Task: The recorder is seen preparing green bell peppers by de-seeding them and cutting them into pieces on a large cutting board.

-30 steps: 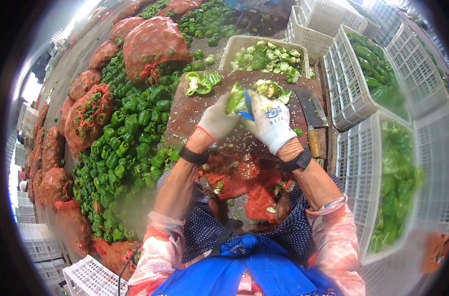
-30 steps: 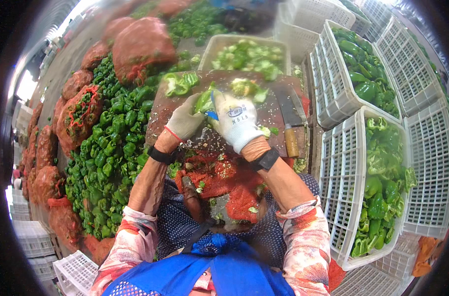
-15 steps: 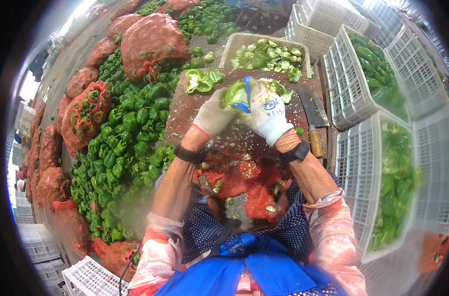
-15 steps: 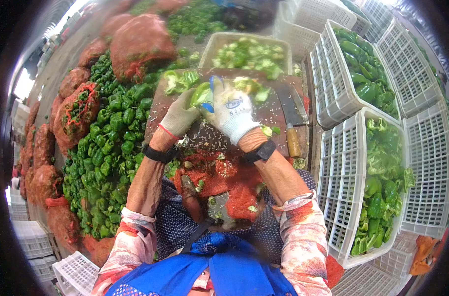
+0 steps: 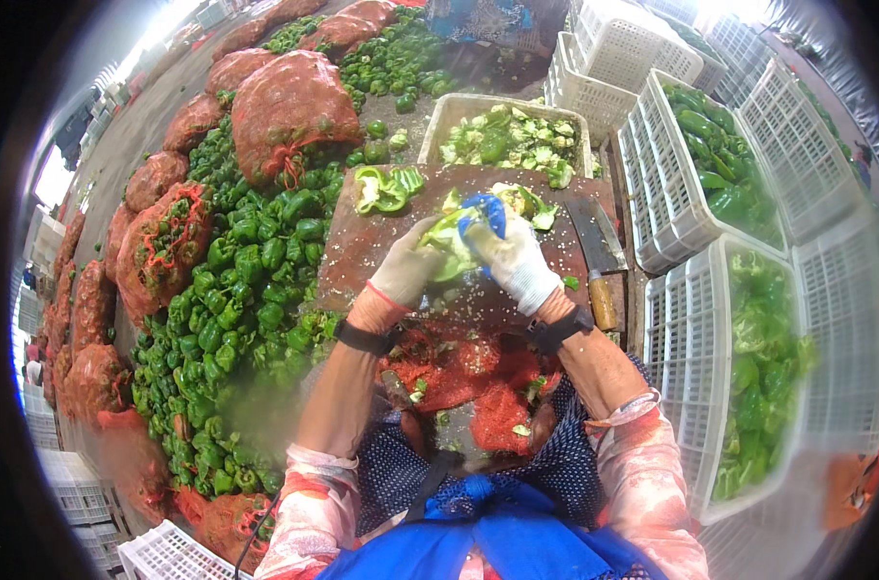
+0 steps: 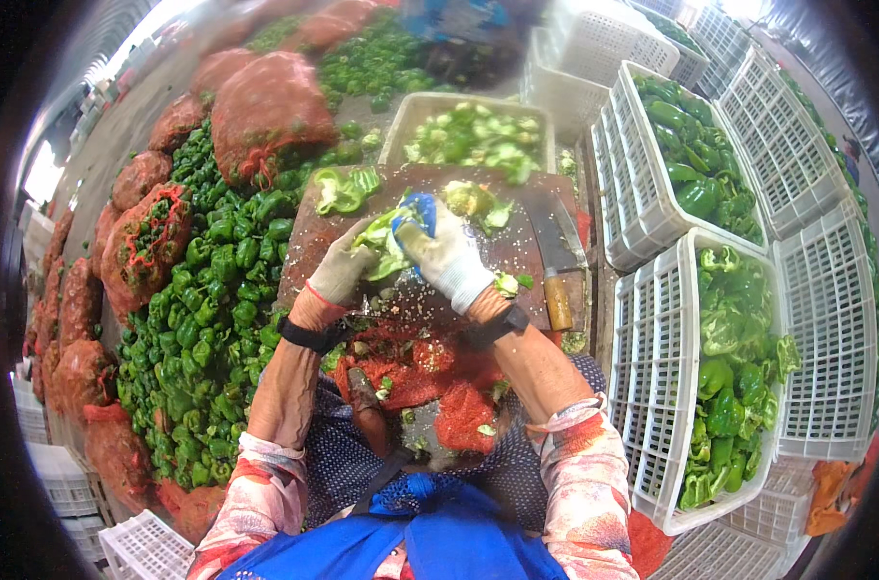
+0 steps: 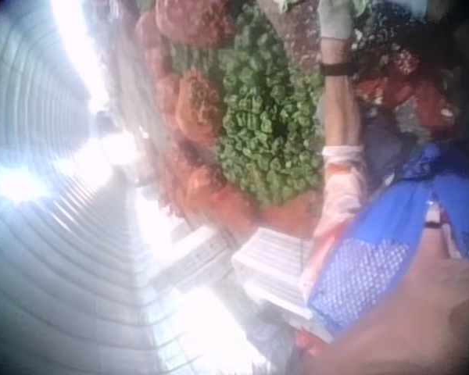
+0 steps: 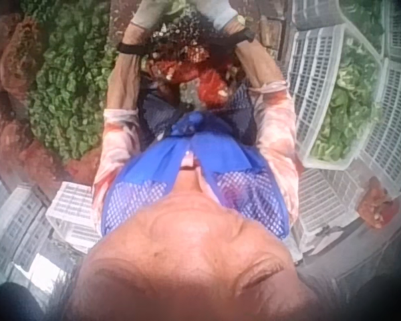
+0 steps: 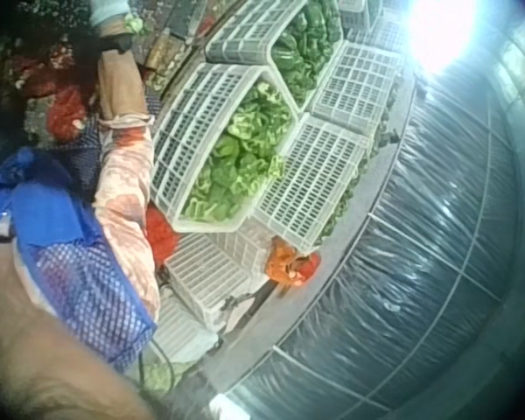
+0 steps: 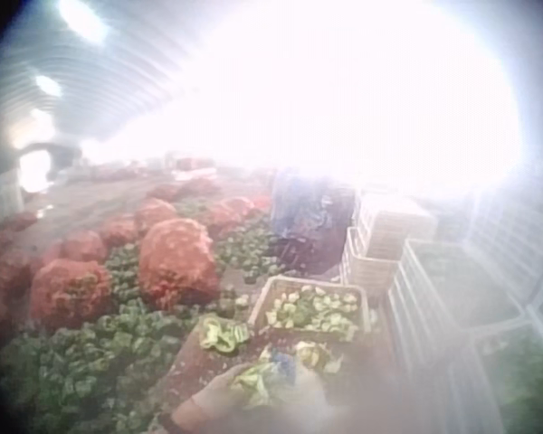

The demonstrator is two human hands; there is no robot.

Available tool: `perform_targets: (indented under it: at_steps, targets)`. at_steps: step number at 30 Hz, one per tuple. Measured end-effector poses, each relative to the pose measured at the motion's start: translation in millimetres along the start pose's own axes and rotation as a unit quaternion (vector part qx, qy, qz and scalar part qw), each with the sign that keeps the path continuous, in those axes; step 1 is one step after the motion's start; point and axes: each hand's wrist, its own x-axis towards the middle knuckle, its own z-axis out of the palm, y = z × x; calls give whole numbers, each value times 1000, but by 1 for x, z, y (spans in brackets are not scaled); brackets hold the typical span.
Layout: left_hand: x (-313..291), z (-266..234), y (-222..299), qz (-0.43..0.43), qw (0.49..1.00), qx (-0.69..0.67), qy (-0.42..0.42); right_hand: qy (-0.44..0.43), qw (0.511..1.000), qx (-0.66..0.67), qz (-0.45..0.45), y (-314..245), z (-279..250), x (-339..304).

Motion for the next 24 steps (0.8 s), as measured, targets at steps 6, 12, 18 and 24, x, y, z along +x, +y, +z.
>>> perform_targets:
  at_steps: [6,12,18,24]
  targets:
    - [2,0,12,-17,994,-112,11,-46,918,387,67,1,-23,4]
    - [3,-7,3,101,993,-48,36,-88,937,339,-4,-1,-24,5]
    - [7,-14,-1,237,935,247,87,-46,958,273,-70,-17,-19,-5]
    - [19,-28,-14,339,910,228,75,22,962,55,-268,-18,-11,-13]
